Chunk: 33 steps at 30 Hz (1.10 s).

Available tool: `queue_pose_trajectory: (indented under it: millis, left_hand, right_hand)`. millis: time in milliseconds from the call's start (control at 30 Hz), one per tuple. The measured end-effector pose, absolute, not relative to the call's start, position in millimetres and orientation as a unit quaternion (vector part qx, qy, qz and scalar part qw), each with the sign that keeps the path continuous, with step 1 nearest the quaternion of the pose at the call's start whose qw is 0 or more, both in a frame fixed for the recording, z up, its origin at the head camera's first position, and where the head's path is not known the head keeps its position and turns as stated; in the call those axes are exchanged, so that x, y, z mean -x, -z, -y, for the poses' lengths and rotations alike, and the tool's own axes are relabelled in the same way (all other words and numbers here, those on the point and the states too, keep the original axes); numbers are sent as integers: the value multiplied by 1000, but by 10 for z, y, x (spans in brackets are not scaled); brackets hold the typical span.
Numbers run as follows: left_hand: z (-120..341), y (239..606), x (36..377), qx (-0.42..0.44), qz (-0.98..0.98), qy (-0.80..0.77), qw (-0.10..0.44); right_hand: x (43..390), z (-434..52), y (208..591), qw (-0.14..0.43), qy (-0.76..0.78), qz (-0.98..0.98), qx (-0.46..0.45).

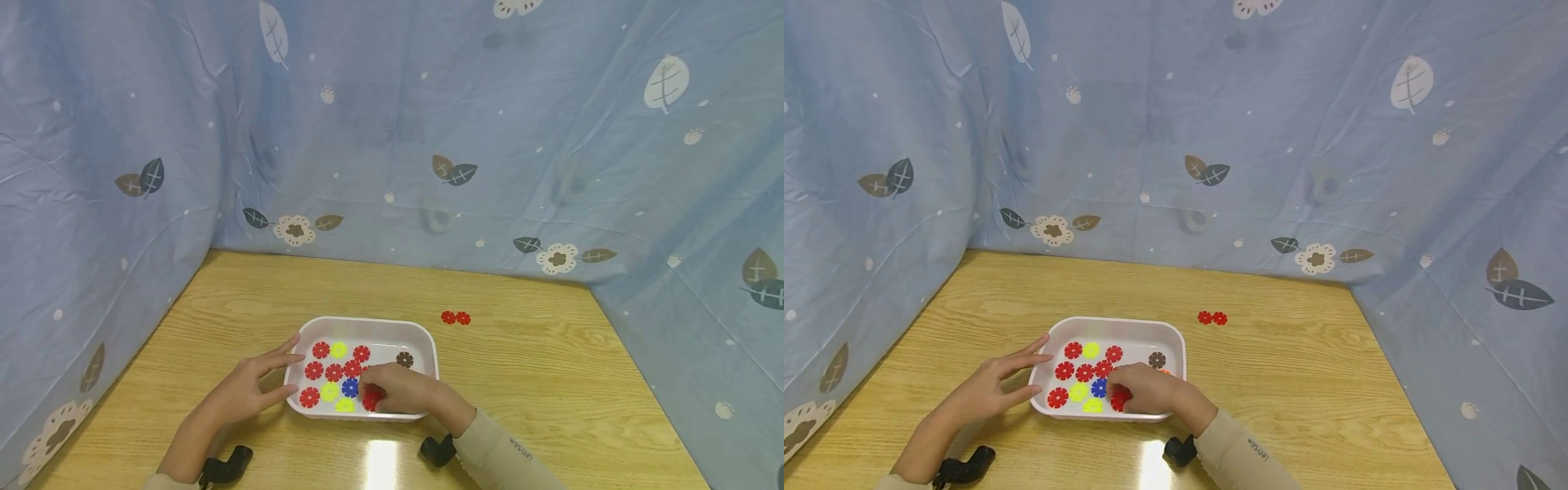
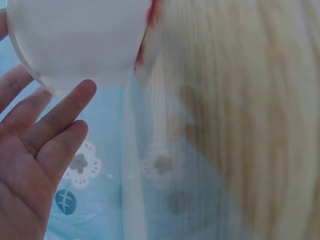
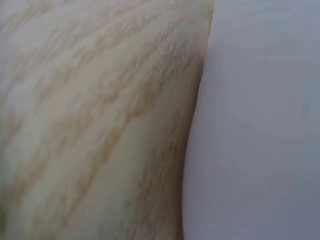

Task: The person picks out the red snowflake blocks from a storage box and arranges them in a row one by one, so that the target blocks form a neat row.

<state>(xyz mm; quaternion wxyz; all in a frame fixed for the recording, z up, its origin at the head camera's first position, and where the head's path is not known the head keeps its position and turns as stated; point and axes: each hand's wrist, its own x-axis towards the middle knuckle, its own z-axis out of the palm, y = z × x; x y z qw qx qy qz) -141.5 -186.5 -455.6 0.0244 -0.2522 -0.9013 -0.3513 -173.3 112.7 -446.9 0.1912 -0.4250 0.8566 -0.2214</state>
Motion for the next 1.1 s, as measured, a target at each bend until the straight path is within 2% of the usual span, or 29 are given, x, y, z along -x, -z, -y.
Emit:
queue_pose_trajectory:
  millis: [300,600,833,1100]
  left_hand:
    - [1863,4568,1418,253,902,349,27]
    - [1856,4563,1419,254,900,354,26]
    - [1860,4550,1425,261,901,346,36]
    - [1854,4534,1414,250,901,353,20]
  right_hand:
    - [1745,-1148,4444,204,281,-864,364]
    - [1785,-1181,4403,194,359,-837,365]
    - [1795,-1236,4325,200,424,-819,331]
    - [1825,-1426,4191,202,498,-787,304]
